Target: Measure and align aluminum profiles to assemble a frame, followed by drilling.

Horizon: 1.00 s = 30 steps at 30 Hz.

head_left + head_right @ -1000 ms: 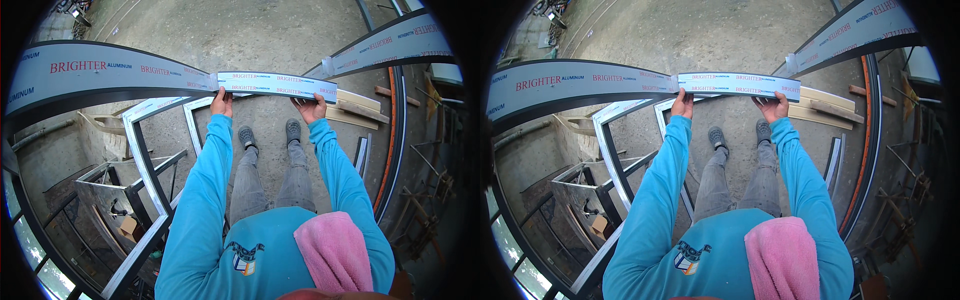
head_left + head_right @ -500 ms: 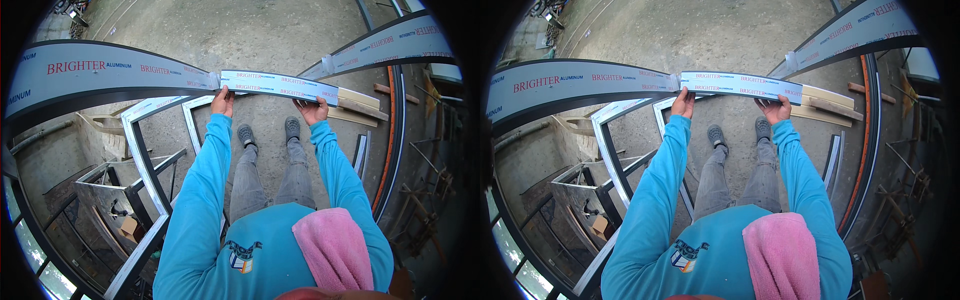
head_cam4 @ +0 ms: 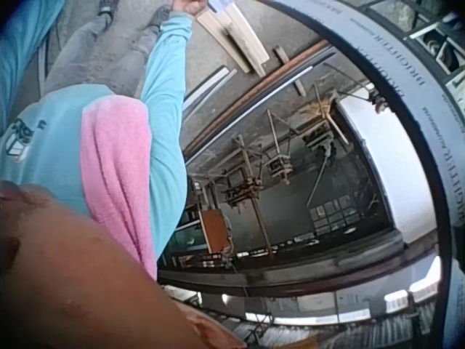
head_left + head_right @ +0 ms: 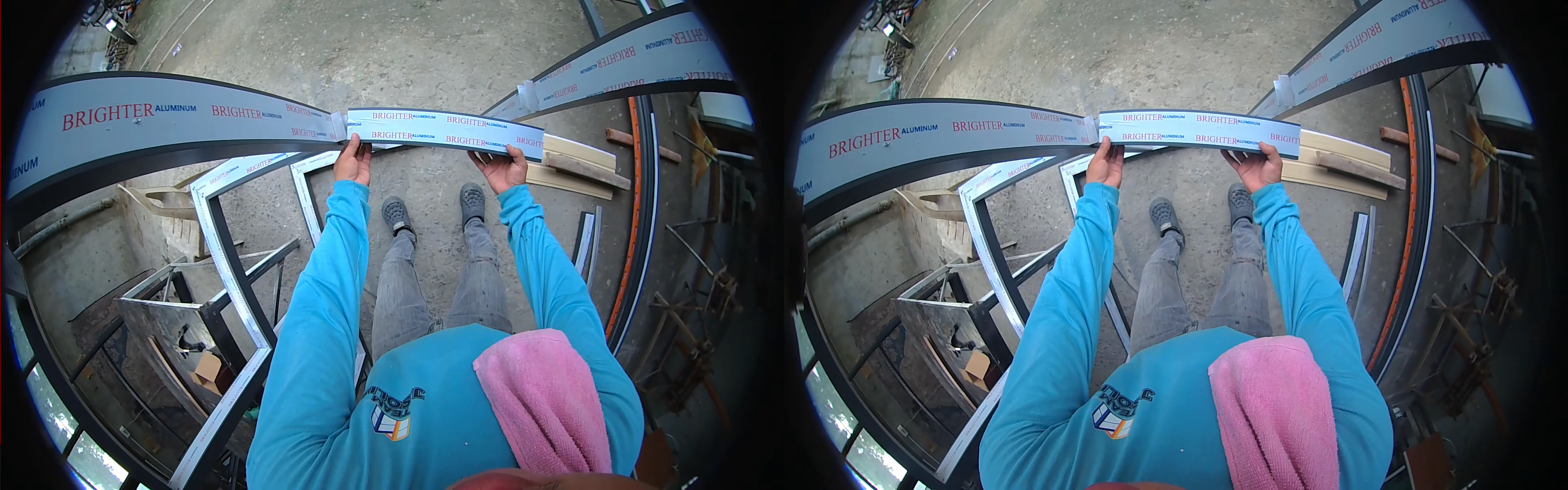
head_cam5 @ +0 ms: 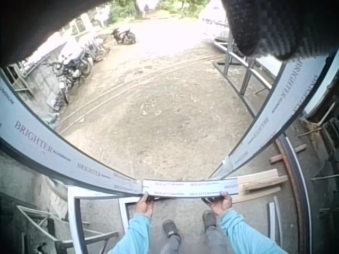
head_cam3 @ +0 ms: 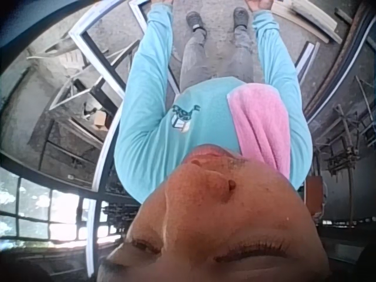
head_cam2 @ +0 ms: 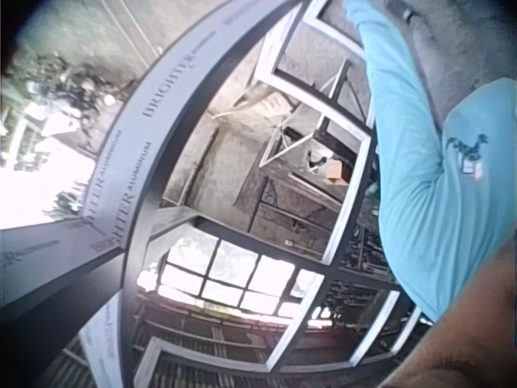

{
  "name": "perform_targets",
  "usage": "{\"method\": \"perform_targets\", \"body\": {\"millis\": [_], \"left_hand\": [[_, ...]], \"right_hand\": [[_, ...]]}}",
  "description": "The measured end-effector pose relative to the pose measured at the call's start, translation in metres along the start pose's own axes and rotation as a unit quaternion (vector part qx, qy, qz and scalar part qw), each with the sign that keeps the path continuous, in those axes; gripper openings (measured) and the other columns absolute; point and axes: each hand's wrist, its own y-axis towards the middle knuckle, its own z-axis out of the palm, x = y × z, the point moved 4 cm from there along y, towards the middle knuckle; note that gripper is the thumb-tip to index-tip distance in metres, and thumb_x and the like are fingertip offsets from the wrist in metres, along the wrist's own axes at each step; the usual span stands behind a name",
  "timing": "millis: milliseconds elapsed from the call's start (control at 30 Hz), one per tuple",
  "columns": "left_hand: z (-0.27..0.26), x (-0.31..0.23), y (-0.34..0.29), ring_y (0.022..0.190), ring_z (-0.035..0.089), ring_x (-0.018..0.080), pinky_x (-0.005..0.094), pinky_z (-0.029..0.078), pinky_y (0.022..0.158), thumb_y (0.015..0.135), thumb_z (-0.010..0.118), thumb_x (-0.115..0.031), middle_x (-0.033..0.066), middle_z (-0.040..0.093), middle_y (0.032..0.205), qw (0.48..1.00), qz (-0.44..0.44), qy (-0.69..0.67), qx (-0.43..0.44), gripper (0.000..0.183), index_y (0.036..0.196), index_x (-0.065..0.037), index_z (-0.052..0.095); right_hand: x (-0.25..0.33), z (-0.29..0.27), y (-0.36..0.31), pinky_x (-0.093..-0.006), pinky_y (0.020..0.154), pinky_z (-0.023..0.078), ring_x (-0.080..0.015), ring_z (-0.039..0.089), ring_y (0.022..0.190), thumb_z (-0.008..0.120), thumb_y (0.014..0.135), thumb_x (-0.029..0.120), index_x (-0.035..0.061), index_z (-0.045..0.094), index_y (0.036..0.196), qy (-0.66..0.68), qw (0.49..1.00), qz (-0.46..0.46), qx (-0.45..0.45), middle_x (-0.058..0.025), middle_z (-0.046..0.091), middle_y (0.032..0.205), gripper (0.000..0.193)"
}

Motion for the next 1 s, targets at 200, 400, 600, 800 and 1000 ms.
{"method": "perform_targets", "body": {"millis": [200, 400, 600, 800, 1000], "left_hand": [[0.0015, 0.0017, 0.0, 0.096, 0.055, 0.0185, 0.0314, 0.044, 0.089, 0.084, 0.063, -0.013, 0.0073, 0.06, 0.099, 1.0, -0.017, 0.005, 0.005, 0.021, 0.102, -0.003, 0.056], [-0.0007, 0.0, 0.0009, 0.095, 0.056, 0.0181, 0.0307, 0.045, 0.088, 0.085, 0.062, -0.012, 0.007, 0.06, 0.098, 1.0, -0.014, 0.016, 0.011, 0.021, 0.102, -0.004, 0.056], [-0.0009, -0.0019, 0.0029, 0.094, 0.056, 0.0205, 0.0326, 0.047, 0.086, 0.083, 0.063, -0.008, 0.0093, 0.059, 0.099, 1.0, -0.014, -0.009, -0.005, 0.024, 0.104, -0.003, 0.053], [-0.0004, -0.0024, 0.0023, 0.096, 0.056, 0.0204, 0.0328, 0.045, 0.092, 0.085, 0.062, -0.011, 0.0093, 0.059, 0.099, 1.0, -0.016, -0.01, 0.002, 0.022, 0.103, -0.002, 0.054], [-0.0047, -0.0058, 0.0026, 0.094, 0.057, 0.0198, 0.0316, 0.048, 0.086, 0.084, 0.062, -0.007, 0.0087, 0.06, 0.098, 1.0, -0.026, -0.012, 0.006, 0.021, 0.103, -0.003, 0.054]], "right_hand": [[0.0019, -0.0039, -0.0008, -0.0585, 0.103, 0.029, -0.0348, 0.047, 0.112, 0.063, 0.066, 0.018, 0.0012, 0.044, 0.12, 0.001, 1.0, 0.0, 0.002, -0.018, 0.052, 0.115, 0.059], [0.0015, -0.0035, -0.0006, -0.0589, 0.103, 0.029, -0.0354, 0.047, 0.112, 0.062, 0.066, 0.017, 0.0011, 0.043, 0.12, 0.001, 1.0, -0.001, -0.008, -0.0186, 0.051, 0.115, 0.059], [0.0003, 0.0017, 0.0038, -0.059, 0.102, 0.03, -0.0359, 0.047, 0.111, 0.062, 0.066, 0.017, 0.0, 0.043, 0.12, 0.004, 1.0, 0.006, -0.005, -0.0195, 0.051, 0.115, 0.059], [0.0029, -0.0004, 0.008, -0.0591, 0.102, 0.031, -0.0359, 0.048, 0.111, 0.062, 0.066, 0.017, -0.0001, 0.043, 0.119, -0.001, 1.0, 0.01, -0.001, -0.0194, 0.052, 0.114, 0.059], [-0.0025, -0.0023, 0.0053, -0.0588, 0.102, 0.03, -0.0357, 0.047, 0.112, 0.062, 0.067, 0.017, -0.0002, 0.043, 0.119, -0.005, 1.0, 0.015, 0.005, -0.0196, 0.052, 0.115, 0.058]]}}
